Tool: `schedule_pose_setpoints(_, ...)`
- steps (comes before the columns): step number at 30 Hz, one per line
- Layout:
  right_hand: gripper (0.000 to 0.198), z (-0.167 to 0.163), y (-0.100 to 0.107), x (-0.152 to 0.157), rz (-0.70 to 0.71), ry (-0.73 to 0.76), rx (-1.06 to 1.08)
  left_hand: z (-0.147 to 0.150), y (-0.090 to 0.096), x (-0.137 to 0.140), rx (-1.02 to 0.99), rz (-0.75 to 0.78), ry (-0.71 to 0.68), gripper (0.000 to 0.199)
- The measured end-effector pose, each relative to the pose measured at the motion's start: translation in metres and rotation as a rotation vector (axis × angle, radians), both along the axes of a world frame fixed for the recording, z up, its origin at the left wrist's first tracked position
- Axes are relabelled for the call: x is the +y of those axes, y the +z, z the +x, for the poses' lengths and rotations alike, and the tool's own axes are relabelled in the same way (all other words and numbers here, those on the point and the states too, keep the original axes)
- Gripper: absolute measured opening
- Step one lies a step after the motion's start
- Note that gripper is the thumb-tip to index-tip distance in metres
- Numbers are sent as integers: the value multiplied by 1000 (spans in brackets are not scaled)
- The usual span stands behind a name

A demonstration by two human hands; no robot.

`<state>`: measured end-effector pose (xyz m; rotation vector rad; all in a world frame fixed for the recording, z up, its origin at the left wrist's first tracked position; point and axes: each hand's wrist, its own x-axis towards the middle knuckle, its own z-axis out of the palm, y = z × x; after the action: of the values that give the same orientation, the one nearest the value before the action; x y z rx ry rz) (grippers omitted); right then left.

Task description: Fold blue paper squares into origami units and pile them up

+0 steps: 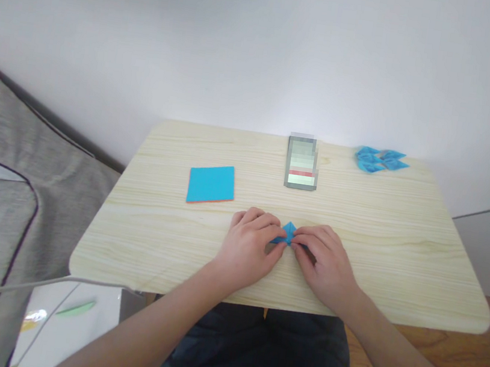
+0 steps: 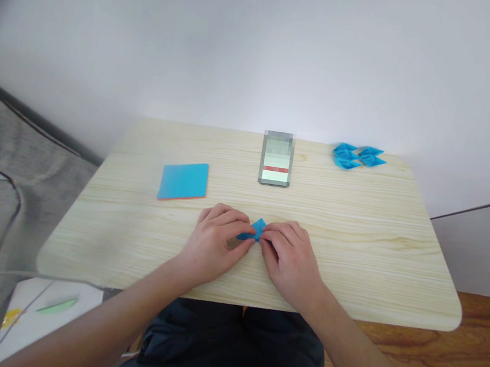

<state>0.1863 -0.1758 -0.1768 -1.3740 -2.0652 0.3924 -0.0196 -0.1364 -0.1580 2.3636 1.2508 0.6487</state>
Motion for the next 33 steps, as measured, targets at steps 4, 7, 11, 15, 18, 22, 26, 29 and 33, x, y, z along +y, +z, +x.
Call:
schedule_pose_setpoints(4,11,-1,-1,-1,-10,-43,19,-2,0,6,14,17,-43,11)
schedule_pose_setpoints(7,7,2,-2,-3,-3,-130,-19,-3,1,8,9,-7,-44,7)
schedule_pose_setpoints(11,11,7,0,-3,-22,-192,-85,-3,0,10,-27,-58,-14,2)
schedule_pose_setpoints(15,12,10,5,-1,-73,-197,-145,-4,-1,12,-36,-96,23,7)
schedule_pose_setpoints(18,11,10,7,0,-93,-197,-174,-7,0,12,-8,-95,17,7)
schedule_pose_setpoints(22,11,9,9,2,-98,-205,-198,-8,2,13,42,-82,8,8)
schedule_pose_setpoints(26,9,8,10,3,-101,-212,-201,-6,5,13,110,-53,-11,9)
schedule_pose_setpoints(29,7,8,10,3,-107,-208,-200,-4,7,14,145,-30,-18,10)
schedule_pose_setpoints(33,7,8,9,3,-113,-219,-182,-4,6,16,166,-21,-30,11)
